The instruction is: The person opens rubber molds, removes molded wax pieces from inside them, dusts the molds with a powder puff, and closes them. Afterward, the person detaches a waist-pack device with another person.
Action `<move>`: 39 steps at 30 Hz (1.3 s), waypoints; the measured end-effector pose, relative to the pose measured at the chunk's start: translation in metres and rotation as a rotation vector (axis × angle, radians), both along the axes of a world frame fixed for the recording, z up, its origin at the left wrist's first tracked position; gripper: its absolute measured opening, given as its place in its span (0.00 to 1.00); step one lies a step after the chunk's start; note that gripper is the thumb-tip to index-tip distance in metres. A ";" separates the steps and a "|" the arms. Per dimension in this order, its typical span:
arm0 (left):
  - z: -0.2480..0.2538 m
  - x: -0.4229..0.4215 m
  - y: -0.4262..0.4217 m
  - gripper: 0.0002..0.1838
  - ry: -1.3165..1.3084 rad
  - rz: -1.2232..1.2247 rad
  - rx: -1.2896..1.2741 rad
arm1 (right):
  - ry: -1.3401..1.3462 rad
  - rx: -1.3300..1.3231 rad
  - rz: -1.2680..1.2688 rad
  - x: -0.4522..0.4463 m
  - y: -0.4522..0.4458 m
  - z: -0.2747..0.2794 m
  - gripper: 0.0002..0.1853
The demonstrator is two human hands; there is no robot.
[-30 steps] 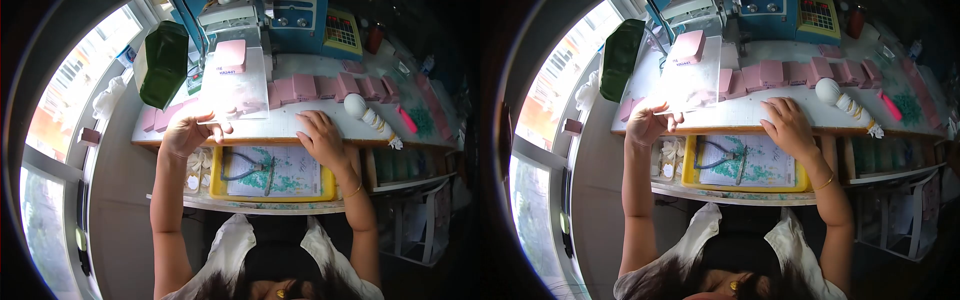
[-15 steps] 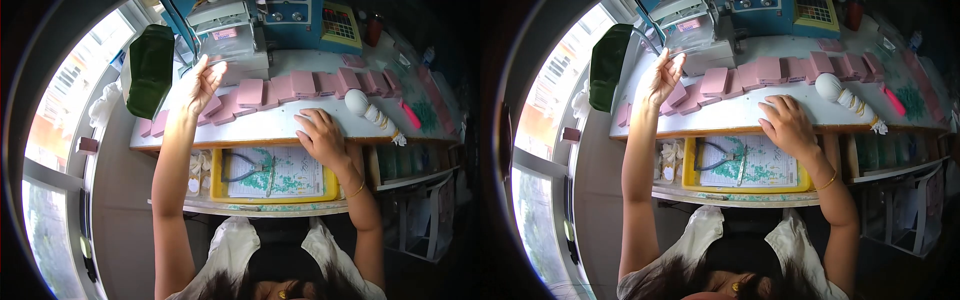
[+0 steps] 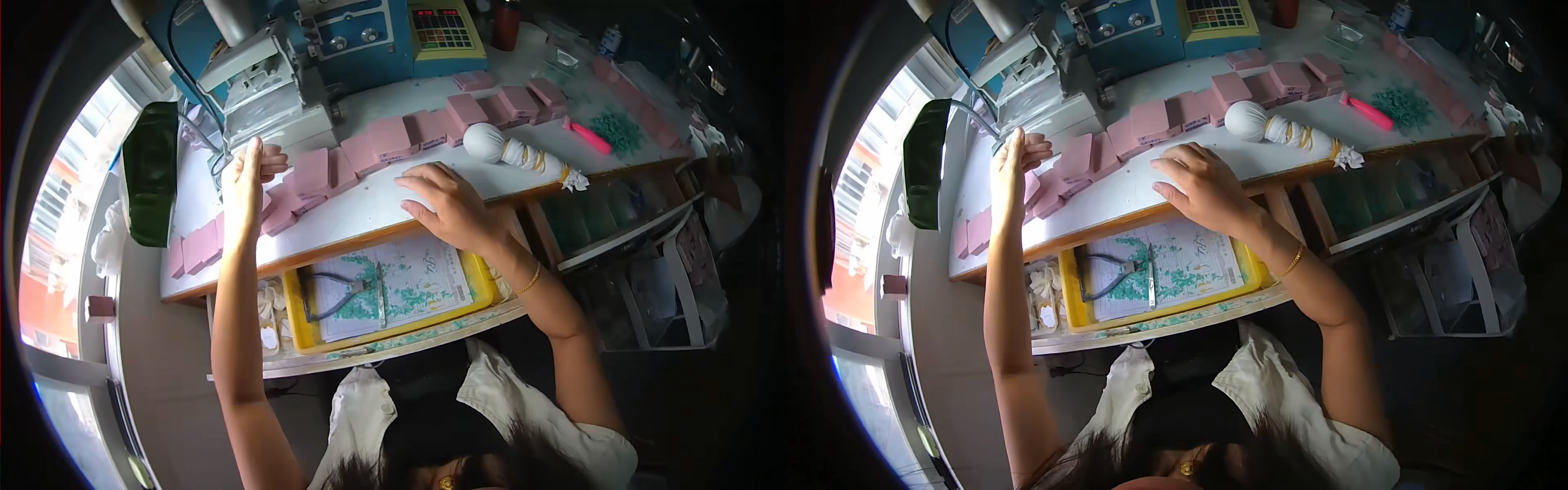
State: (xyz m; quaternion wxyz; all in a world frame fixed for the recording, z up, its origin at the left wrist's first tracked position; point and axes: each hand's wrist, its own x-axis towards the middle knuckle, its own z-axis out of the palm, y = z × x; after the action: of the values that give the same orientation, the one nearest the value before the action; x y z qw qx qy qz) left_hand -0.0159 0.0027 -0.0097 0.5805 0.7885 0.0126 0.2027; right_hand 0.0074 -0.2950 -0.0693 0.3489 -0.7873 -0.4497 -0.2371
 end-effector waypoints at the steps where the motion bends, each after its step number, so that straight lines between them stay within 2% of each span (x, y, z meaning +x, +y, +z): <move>1: -0.004 -0.008 -0.009 0.20 -0.180 0.111 0.267 | -0.044 0.044 -0.037 0.006 -0.012 0.013 0.14; 2: 0.006 -0.024 -0.024 0.19 -0.210 0.236 0.573 | -0.113 0.031 -0.140 0.017 -0.031 0.029 0.14; 3: 0.005 -0.029 -0.031 0.24 -0.244 0.316 0.890 | -0.046 0.061 -0.235 0.036 -0.051 0.037 0.14; 4: 0.003 -0.030 -0.035 0.31 -0.274 0.401 1.209 | -0.169 0.006 -0.401 0.060 -0.075 0.047 0.14; 5: -0.006 -0.025 -0.033 0.41 -0.170 0.316 1.158 | -0.219 -0.138 -0.551 0.085 -0.101 0.053 0.14; 6: -0.008 -0.023 -0.038 0.42 -0.094 0.387 1.280 | -0.215 -0.168 -0.688 0.108 -0.125 0.053 0.14; 7: -0.010 -0.020 -0.042 0.42 -0.099 0.389 1.273 | -0.238 -0.237 -0.732 0.138 -0.155 0.046 0.15; 9: -0.012 -0.017 -0.048 0.43 -0.075 0.452 1.276 | -0.122 -0.436 -0.814 0.170 -0.199 0.036 0.16; 10: -0.013 -0.016 -0.049 0.44 -0.087 0.455 1.293 | -0.129 -0.436 -0.817 0.180 -0.211 0.031 0.16; 12: -0.014 -0.010 -0.045 0.44 -0.081 0.468 1.314 | 0.284 -0.226 -0.653 0.193 -0.222 0.023 0.18; 13: -0.013 -0.009 -0.042 0.45 -0.069 0.482 1.340 | 0.280 -0.229 -0.646 0.192 -0.218 0.027 0.18; 15: -0.009 -0.012 -0.043 0.45 -0.023 0.456 1.327 | 0.108 -0.287 -0.989 0.189 -0.205 0.034 0.19; 16: -0.013 -0.011 -0.041 0.45 -0.030 0.450 1.301 | 0.006 -0.183 -1.056 0.184 -0.195 0.040 0.19; 18: -0.012 -0.015 -0.036 0.45 -0.009 0.444 1.327 | 0.048 0.030 -1.009 0.178 -0.182 0.056 0.18; 19: -0.012 -0.015 -0.034 0.45 -0.027 0.429 1.318 | -0.087 0.129 -0.937 0.170 -0.170 0.059 0.19; 21: -0.015 -0.015 -0.026 0.45 -0.106 0.428 1.323 | -0.080 0.122 -0.866 0.145 -0.140 0.067 0.19; 22: -0.015 -0.014 -0.030 0.46 -0.215 0.424 1.204 | -0.083 0.120 -0.815 0.130 -0.122 0.071 0.20; 23: -0.016 -0.019 -0.042 0.47 -0.261 0.364 1.132 | -0.021 0.224 -0.634 0.107 -0.097 0.070 0.23; 25: -0.021 -0.026 -0.066 0.51 -0.353 0.165 1.034 | 0.104 0.140 -0.350 0.069 -0.053 0.062 0.23; 26: -0.031 -0.028 -0.080 0.52 -0.365 0.068 0.993 | 0.256 0.125 -0.201 0.057 -0.034 0.047 0.23; 27: -0.039 -0.031 -0.091 0.53 -0.339 -0.044 0.904 | 0.340 0.068 -0.151 0.042 -0.016 0.035 0.23; 28: -0.047 -0.035 -0.101 0.52 -0.306 -0.084 0.885 | 0.364 -0.036 -0.218 0.028 -0.001 0.024 0.22; 29: -0.054 -0.036 -0.106 0.50 -0.288 -0.082 0.971 | 0.141 -0.194 -0.289 0.026 0.006 0.011 0.17; 30: -0.060 -0.037 -0.107 0.48 -0.268 -0.079 1.056 | 0.073 -0.127 -0.256 0.023 0.007 0.005 0.14; 31: -0.063 -0.038 -0.105 0.41 -0.315 -0.092 1.050 | 0.005 -0.061 -0.223 0.020 0.007 0.003 0.13; 34: -0.069 -0.049 -0.096 0.39 -0.258 -0.197 0.892 | 0.169 -0.005 0.112 0.011 -0.011 0.010 0.19; 35: -0.069 -0.054 -0.093 0.33 -0.318 -0.190 0.839 | 0.432 -0.067 0.185 0.000 -0.017 0.014 0.19; 37: -0.076 -0.059 -0.086 0.31 -0.349 -0.210 0.782 | 0.262 -0.128 0.144 -0.008 -0.014 0.006 0.20; 39: -0.080 -0.066 -0.086 0.24 -0.402 -0.233 0.710 | 0.240 -0.101 0.098 -0.012 -0.011 0.002 0.17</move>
State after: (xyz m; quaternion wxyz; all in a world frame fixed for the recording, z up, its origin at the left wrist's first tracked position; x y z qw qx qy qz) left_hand -0.0819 -0.0830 -0.0895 0.2829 0.8805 -0.2607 0.2770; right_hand -0.0044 -0.3058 -0.0676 0.3712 -0.8036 -0.4541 -0.1008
